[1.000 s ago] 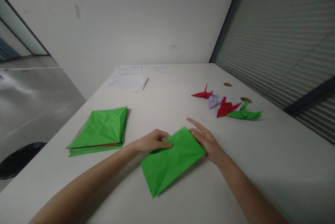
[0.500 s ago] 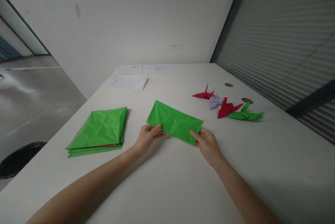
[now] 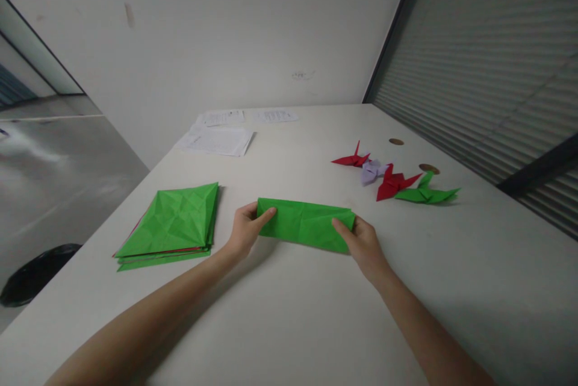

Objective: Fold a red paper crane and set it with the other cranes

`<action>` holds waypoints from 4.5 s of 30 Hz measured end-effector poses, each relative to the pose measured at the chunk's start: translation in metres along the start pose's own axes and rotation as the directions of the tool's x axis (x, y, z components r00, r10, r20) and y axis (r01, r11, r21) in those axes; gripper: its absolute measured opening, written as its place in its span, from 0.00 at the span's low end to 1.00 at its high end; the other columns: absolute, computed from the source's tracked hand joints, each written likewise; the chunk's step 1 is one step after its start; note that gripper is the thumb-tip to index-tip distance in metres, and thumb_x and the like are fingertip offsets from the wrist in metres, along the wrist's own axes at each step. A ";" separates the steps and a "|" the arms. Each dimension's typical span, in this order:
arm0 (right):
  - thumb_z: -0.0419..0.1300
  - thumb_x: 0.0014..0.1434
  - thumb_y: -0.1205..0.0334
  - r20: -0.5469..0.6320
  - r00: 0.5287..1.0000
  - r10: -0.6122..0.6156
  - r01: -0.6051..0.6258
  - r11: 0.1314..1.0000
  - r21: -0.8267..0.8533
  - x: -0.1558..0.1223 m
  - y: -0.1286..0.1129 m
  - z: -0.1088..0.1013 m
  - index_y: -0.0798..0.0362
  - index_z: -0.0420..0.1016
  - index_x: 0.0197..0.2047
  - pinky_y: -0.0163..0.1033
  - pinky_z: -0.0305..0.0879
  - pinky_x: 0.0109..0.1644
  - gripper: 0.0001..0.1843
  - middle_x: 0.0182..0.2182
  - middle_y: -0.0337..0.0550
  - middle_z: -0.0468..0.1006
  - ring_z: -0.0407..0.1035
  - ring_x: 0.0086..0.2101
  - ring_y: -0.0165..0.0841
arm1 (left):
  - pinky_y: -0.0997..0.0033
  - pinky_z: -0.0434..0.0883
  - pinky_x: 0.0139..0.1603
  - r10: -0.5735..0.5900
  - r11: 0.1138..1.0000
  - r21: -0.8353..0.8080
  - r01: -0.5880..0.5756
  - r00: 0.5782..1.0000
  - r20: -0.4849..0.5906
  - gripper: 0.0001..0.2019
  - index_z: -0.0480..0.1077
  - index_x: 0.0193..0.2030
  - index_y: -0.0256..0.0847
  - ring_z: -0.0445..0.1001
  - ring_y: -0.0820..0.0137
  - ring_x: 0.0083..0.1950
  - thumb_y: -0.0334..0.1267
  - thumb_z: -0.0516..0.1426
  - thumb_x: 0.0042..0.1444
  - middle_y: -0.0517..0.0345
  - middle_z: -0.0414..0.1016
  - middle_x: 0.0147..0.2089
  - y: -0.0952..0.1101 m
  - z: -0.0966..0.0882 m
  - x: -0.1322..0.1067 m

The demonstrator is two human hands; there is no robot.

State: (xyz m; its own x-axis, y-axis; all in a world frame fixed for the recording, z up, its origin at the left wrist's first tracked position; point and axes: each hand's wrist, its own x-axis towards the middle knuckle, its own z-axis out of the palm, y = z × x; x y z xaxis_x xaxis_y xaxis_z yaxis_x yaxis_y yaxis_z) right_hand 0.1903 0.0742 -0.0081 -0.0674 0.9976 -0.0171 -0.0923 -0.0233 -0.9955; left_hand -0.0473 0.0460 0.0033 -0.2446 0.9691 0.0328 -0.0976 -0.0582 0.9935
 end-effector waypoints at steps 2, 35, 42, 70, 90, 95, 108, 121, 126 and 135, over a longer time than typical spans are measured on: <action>0.69 0.44 0.45 -0.075 0.997 -0.026 0.025 1.000 -0.009 -0.002 -0.002 0.002 0.54 0.77 0.32 0.40 0.70 0.33 0.21 0.26 0.41 0.79 0.71 0.27 0.34 | 0.74 0.65 0.31 0.026 0.999 0.022 -0.026 0.999 -0.022 0.16 0.75 0.30 0.35 0.67 0.72 0.30 0.48 0.66 0.44 0.59 0.74 0.29 0.003 0.002 -0.001; 0.67 0.49 0.50 -0.274 0.932 -0.239 0.237 0.971 -0.041 -0.002 -0.005 -0.005 0.53 0.73 0.25 0.34 0.60 0.31 0.15 0.24 0.36 0.68 0.61 0.27 0.28 | 0.74 0.63 0.31 -0.010 0.988 -0.154 0.012 1.000 0.018 0.15 0.75 0.29 0.37 0.66 0.71 0.30 0.48 0.65 0.45 0.60 0.71 0.26 0.020 0.007 -0.006; 0.64 0.52 0.49 -0.256 0.930 -0.263 0.243 0.964 -0.107 -0.005 -0.003 -0.003 0.52 0.63 0.20 0.33 0.53 0.27 0.20 0.19 0.32 0.59 0.54 0.23 0.26 | 0.75 0.58 0.29 0.322 0.921 0.273 -0.278 0.937 -0.133 0.11 0.72 0.29 0.39 0.62 0.72 0.28 0.45 0.58 0.55 0.62 0.67 0.24 0.018 0.003 -0.008; 0.56 0.57 0.48 -0.292 0.866 -0.406 0.283 0.879 -0.384 -0.002 0.002 -0.001 0.54 0.68 0.30 0.35 0.55 0.27 0.17 0.21 0.35 0.65 0.59 0.23 0.30 | 0.76 0.59 0.30 0.248 0.962 0.131 -0.239 0.967 -0.052 0.13 0.71 0.26 0.37 0.60 0.74 0.29 0.45 0.59 0.55 0.63 0.63 0.25 0.011 0.004 -0.008; 0.51 0.61 0.53 -0.288 0.779 -0.558 0.338 0.759 -0.556 -0.011 0.002 0.010 0.54 0.68 0.34 0.38 0.63 0.33 0.14 0.26 0.41 0.72 0.66 0.28 0.34 | 0.77 0.65 0.27 0.447 0.835 0.446 -0.323 0.871 -0.205 0.13 0.76 0.31 0.37 0.70 0.72 0.27 0.45 0.56 0.56 0.58 0.76 0.26 0.011 0.003 -0.011; 0.52 0.61 0.53 -0.303 0.766 -0.568 0.354 0.765 -0.539 -0.010 0.006 0.010 0.55 0.70 0.36 0.39 0.64 0.35 0.14 0.28 0.43 0.74 0.68 0.29 0.34 | 0.76 0.66 0.27 0.460 0.840 0.426 -0.337 0.857 -0.231 0.13 0.77 0.31 0.37 0.71 0.72 0.27 0.45 0.57 0.55 0.58 0.77 0.26 0.012 0.004 -0.012; 0.52 0.62 0.52 -0.297 0.781 -0.549 0.342 0.775 -0.531 -0.008 0.006 0.008 0.55 0.69 0.35 0.37 0.62 0.32 0.15 0.25 0.40 0.72 0.66 0.27 0.32 | 0.75 0.64 0.28 0.420 0.853 0.418 -0.311 0.886 -0.198 0.15 0.76 0.32 0.37 0.69 0.72 0.28 0.47 0.56 0.57 0.59 0.74 0.26 0.004 0.001 -0.009; 0.45 0.64 0.55 -0.026 0.923 -0.384 0.164 0.454 -0.876 0.007 0.029 -0.006 0.54 0.73 0.36 0.37 0.53 0.33 0.18 0.27 0.45 0.78 0.68 0.28 0.35 | 0.54 0.64 0.58 0.521 0.259 0.669 -0.697 0.684 0.511 0.18 0.66 0.57 0.41 0.65 0.59 0.60 0.35 0.52 0.61 0.45 0.68 0.57 -0.007 0.001 -0.016; 0.45 0.66 0.59 0.073 0.947 -0.314 0.168 0.289 -0.943 0.003 0.029 0.001 0.53 0.73 0.37 0.38 0.50 0.35 0.16 0.29 0.45 0.79 0.70 0.31 0.36 | 0.50 0.57 0.66 0.197 0.182 0.546 -0.817 0.575 0.794 0.19 0.65 0.59 0.39 0.56 0.57 0.68 0.42 0.48 0.65 0.45 0.61 0.65 -0.016 0.019 -0.038; 0.50 0.64 0.62 0.149 0.932 -0.331 0.172 0.043 -0.984 0.001 0.020 0.002 0.53 0.72 0.44 0.43 0.55 0.39 0.11 0.36 0.50 0.78 0.69 0.37 0.41 | 0.42 0.53 0.66 0.102 0.155 0.697 -0.700 0.713 0.693 0.25 0.59 0.65 0.45 0.49 0.50 0.71 0.50 0.48 0.64 0.42 0.50 0.71 -0.032 0.014 -0.035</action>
State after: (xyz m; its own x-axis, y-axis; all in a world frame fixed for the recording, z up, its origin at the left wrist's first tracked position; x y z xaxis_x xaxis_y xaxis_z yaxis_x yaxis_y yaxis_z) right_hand 0.1861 0.0744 -0.0276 -0.1798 0.9274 0.3279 0.9622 0.2352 -0.1376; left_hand -0.0219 0.0174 -0.0276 0.4842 0.8517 0.2003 0.8287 -0.5199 0.2073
